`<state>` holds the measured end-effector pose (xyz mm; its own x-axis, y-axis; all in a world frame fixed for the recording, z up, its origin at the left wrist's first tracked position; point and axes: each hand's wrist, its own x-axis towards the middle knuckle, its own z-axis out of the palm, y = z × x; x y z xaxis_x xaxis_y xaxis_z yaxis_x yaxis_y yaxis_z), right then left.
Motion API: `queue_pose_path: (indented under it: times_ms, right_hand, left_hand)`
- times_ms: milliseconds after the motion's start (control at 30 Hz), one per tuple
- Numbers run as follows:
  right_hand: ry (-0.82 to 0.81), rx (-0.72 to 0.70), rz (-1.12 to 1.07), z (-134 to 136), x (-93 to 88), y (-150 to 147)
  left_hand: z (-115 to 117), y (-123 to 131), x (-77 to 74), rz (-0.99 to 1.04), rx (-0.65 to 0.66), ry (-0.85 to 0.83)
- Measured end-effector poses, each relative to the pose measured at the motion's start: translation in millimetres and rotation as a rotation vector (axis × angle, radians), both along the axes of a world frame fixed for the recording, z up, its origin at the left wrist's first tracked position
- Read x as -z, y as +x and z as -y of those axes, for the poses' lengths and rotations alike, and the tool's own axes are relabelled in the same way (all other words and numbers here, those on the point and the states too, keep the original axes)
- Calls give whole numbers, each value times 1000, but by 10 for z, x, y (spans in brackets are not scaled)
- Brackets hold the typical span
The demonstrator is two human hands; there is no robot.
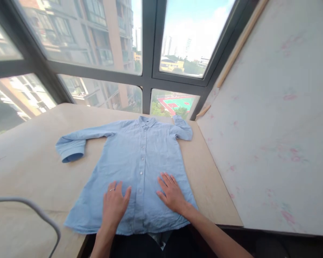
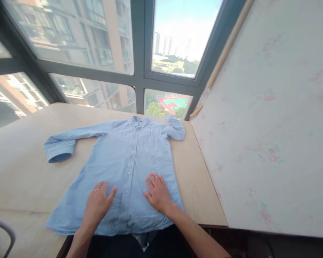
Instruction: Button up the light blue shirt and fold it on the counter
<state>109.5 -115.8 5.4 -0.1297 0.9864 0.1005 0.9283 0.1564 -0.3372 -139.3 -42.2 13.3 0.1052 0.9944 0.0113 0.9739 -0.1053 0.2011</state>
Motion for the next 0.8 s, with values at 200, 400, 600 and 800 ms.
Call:
queue_pose_path:
  times_ms: [200, 400, 600, 800]
  right_hand:
    - [-64, -3, -385, -222, -135, 267]
    - [108, 224, -699, -776, -185, 916]
    - [356, 543, -616, -1621, -145, 1670]
    - [410, 726, -483, -2138, 2, 2118]
  left_hand:
    - [-372, 701, 199, 211, 291, 213]
    - [-560, 1357, 253, 267, 458, 287]
    - [-382, 1366, 367, 297, 590, 383]
    - [-396, 1295, 379, 369, 614, 387]
